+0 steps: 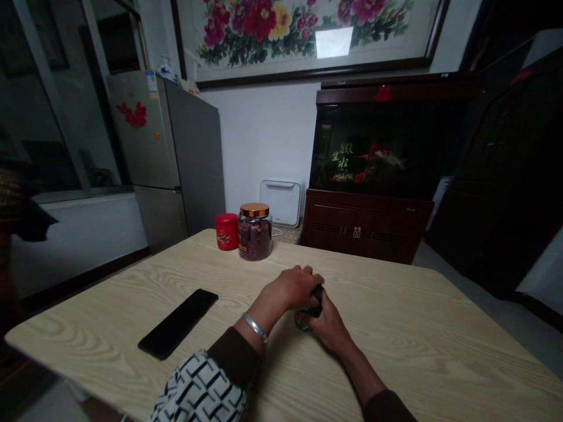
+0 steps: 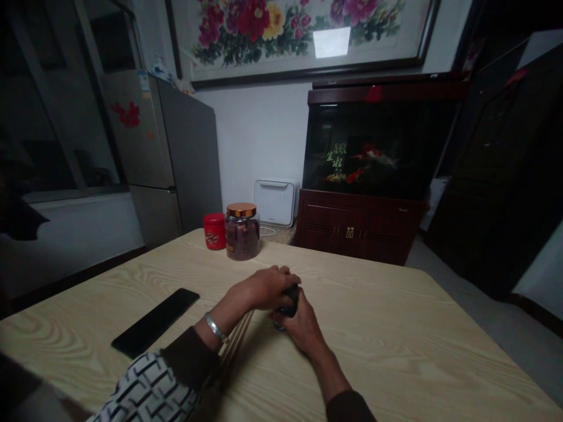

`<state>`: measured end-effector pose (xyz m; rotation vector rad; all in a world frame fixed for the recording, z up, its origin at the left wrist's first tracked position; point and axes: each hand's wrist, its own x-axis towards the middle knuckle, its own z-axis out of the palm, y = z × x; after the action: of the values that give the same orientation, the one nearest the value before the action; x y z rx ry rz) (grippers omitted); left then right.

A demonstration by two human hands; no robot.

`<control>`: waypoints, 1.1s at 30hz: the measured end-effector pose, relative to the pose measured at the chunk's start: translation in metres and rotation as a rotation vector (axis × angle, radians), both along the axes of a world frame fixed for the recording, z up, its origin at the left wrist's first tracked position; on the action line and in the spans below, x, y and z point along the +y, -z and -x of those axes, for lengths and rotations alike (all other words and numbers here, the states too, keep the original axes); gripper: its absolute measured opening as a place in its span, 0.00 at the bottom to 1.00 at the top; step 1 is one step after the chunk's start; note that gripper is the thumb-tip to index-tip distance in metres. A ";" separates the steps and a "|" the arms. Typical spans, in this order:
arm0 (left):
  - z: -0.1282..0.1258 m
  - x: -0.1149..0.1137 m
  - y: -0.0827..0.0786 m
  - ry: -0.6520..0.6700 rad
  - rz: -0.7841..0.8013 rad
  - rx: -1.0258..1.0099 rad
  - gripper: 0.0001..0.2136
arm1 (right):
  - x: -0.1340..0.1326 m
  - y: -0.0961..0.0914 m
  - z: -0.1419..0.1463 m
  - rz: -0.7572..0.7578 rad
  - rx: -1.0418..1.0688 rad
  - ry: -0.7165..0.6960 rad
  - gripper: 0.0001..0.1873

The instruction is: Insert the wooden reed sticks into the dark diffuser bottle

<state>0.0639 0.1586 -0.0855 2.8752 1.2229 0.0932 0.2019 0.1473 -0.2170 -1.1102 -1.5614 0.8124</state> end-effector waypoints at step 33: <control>-0.020 -0.010 -0.019 -0.328 -0.067 0.096 0.31 | -0.006 -0.003 -0.002 -0.008 -0.077 -0.013 0.25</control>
<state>0.0836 0.1484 -0.0664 2.7320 1.7308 -0.0010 0.2038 0.1416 -0.2142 -1.1384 -1.6363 0.7799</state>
